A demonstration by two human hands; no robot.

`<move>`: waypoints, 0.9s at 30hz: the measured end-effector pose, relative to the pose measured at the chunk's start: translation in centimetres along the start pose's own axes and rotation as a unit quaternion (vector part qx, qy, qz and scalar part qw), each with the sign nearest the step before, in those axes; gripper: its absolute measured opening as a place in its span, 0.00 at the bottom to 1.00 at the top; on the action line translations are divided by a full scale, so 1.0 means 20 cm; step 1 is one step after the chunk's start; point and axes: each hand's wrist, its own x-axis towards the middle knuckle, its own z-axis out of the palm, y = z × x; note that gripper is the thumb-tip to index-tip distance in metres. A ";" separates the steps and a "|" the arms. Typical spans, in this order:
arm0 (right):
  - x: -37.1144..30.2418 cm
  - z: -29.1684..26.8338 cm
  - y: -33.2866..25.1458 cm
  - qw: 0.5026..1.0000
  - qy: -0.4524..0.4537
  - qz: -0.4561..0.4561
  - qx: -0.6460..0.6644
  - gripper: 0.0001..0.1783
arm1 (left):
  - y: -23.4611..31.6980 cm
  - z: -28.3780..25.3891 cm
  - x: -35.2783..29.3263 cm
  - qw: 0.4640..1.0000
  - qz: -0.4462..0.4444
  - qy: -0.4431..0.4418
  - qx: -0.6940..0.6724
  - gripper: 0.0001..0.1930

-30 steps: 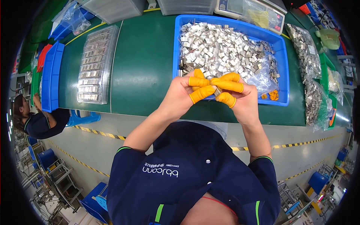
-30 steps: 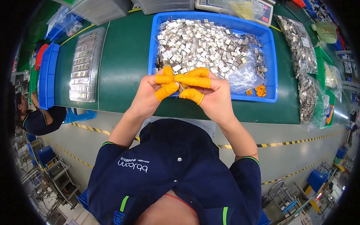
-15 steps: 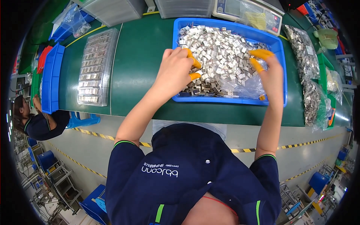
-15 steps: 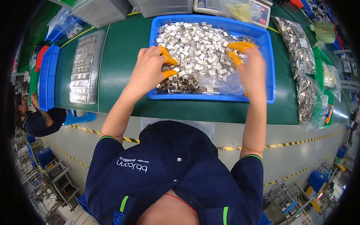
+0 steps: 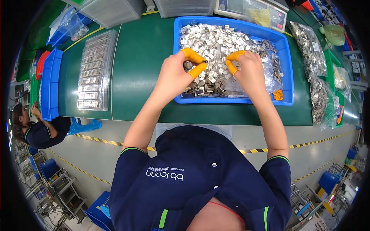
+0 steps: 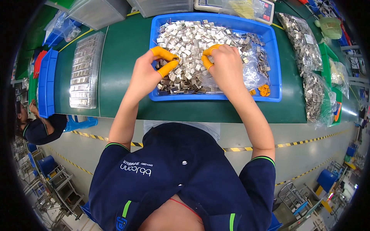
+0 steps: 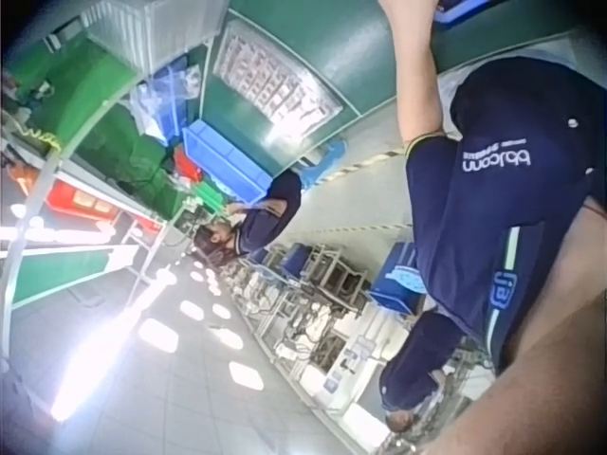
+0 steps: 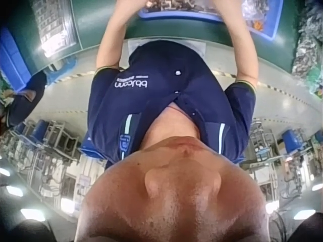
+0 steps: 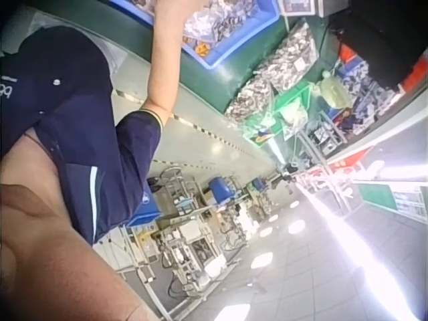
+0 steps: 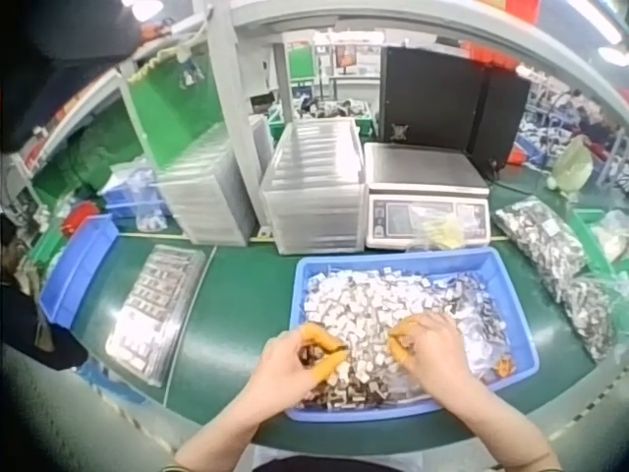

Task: The person assembles small electronic components by hand, then places them into a plastic tray.

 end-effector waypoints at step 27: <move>-0.07 -0.06 -0.28 0.728 0.061 0.220 0.646 0.11 | 0.00 0.07 -0.14 0.943 -0.053 0.057 -0.323 0.09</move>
